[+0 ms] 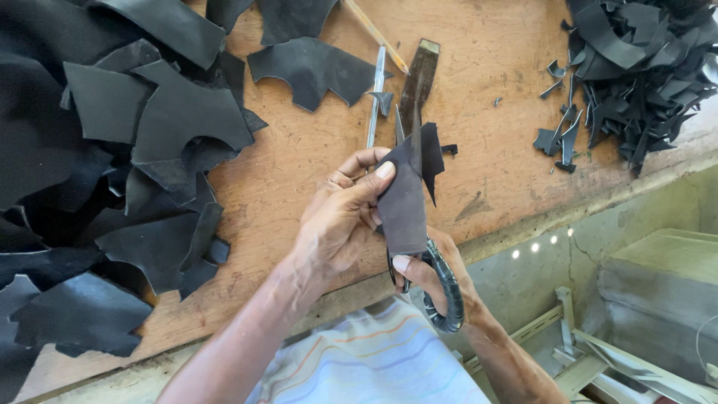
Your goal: The person cuts a black rubber piece with shears, aligns it with a pattern, and marks it with a pen. The person repeats this process for multiple pieces, stacking the cut pieces on the table.
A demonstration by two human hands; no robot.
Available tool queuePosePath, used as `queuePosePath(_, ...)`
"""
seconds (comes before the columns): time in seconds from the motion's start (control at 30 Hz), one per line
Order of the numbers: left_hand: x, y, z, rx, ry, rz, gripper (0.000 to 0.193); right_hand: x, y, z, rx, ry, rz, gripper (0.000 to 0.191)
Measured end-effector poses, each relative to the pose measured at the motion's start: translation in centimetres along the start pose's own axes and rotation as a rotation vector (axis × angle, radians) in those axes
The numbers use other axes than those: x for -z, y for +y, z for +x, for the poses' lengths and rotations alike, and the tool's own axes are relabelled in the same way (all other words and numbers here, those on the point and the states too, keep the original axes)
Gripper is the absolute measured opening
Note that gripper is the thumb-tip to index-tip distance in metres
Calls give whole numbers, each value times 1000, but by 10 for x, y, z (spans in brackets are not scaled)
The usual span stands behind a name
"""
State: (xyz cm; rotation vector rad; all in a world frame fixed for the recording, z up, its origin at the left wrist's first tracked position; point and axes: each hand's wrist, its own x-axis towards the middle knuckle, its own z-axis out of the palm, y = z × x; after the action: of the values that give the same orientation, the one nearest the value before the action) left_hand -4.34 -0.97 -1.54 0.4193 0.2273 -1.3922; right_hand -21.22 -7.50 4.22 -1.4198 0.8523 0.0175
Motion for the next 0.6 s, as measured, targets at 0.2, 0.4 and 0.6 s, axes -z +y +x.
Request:
queuePosePath(0.2, -1, -3, 1, -38, 8, 23, 17, 2, 3, 1, 9, 20, -44, 25)
queuePosePath(0.4, -3, -2, 1, -23, 55, 54, 19, 1, 5, 1, 0, 36, -35, 23)
queuePosePath(0.6, -4, -3, 1, 7, 84, 16, 18, 0, 5, 3, -17, 83, -99, 19)
